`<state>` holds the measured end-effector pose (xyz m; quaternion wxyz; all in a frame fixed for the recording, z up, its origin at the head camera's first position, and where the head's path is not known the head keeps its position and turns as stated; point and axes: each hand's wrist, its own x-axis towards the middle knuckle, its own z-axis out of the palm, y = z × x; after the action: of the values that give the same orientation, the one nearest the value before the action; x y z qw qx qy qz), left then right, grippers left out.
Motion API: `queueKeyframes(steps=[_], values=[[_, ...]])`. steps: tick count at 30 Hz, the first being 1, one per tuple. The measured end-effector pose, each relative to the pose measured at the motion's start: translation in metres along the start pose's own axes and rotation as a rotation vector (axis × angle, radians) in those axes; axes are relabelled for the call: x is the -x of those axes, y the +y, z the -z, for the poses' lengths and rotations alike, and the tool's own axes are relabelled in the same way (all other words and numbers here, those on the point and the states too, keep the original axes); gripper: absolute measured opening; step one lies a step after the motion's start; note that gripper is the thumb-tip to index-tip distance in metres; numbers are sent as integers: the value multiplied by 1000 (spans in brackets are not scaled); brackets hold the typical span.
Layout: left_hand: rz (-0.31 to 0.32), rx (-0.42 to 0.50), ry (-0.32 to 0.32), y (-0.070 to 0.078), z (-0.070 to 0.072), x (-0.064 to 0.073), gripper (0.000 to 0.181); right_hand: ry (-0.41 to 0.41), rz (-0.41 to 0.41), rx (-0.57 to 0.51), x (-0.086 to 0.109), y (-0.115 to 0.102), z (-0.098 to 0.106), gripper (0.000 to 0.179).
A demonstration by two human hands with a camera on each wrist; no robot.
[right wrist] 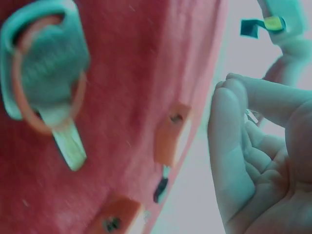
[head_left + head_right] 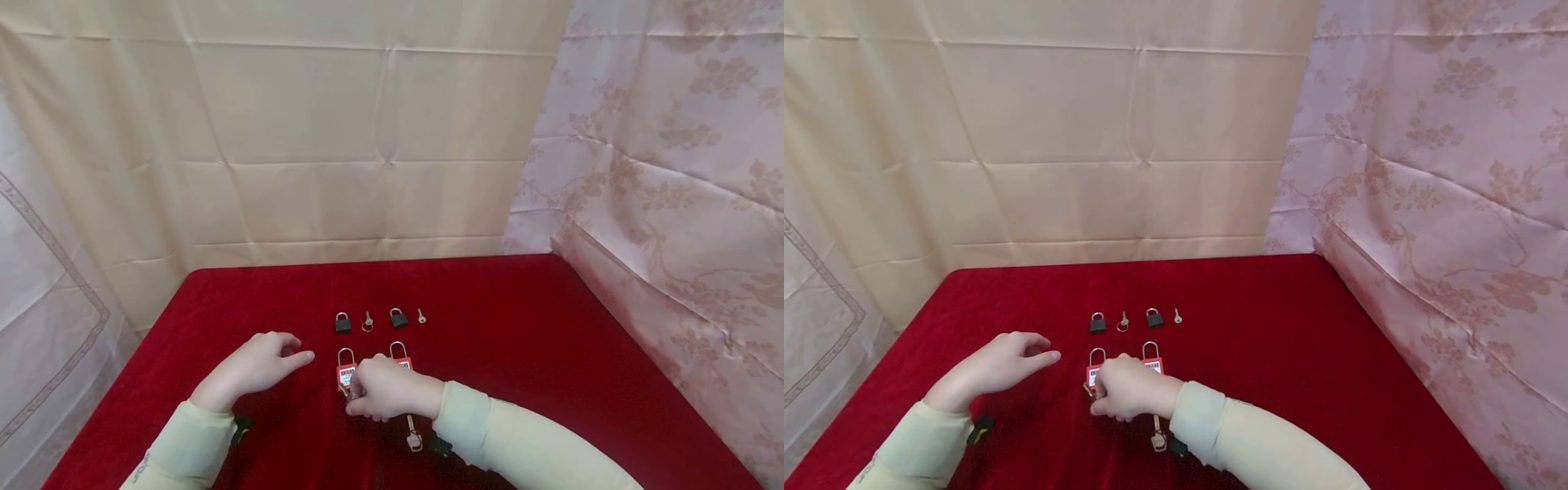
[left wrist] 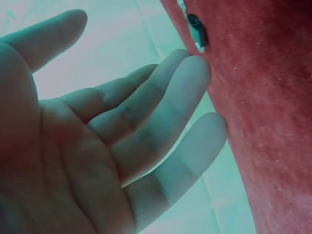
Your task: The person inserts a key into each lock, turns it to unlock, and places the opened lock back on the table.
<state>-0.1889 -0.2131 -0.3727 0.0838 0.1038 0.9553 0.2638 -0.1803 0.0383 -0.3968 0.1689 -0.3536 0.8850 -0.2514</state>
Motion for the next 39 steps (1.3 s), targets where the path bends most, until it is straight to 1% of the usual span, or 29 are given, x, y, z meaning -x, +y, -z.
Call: queueKeyframes(steps=[7, 14, 17, 20, 24, 29, 33, 39], values=[[-34, 31, 51, 9, 7, -4, 49, 112, -7, -200, 1, 15, 26, 19], [-47, 79, 86, 21, 15, -5, 48, 287, 20, -240, 7, 36, 53, 13], [-56, 113, 93, 26, 17, -4, 49, 354, 17, -286, 12, 46, 60, 10], [-66, 143, 98, 30, 18, -4, 48, 409, 4, -355, 19, 55, 66, 9], [-75, 156, 101, 33, 20, -3, 48, 461, 5, -442, 25, 62, 74, 10], [-83, 148, 127, 32, 26, -2, 46, 516, 5, -496, 29, 65, 85, 10], [-74, 141, 128, 29, 27, -1, 46, 525, -3, -517, 30, 67, 88, 11], [-58, 145, 126, 26, 26, -1, 47, 538, -20, -548, 31, 72, 92, 13]])
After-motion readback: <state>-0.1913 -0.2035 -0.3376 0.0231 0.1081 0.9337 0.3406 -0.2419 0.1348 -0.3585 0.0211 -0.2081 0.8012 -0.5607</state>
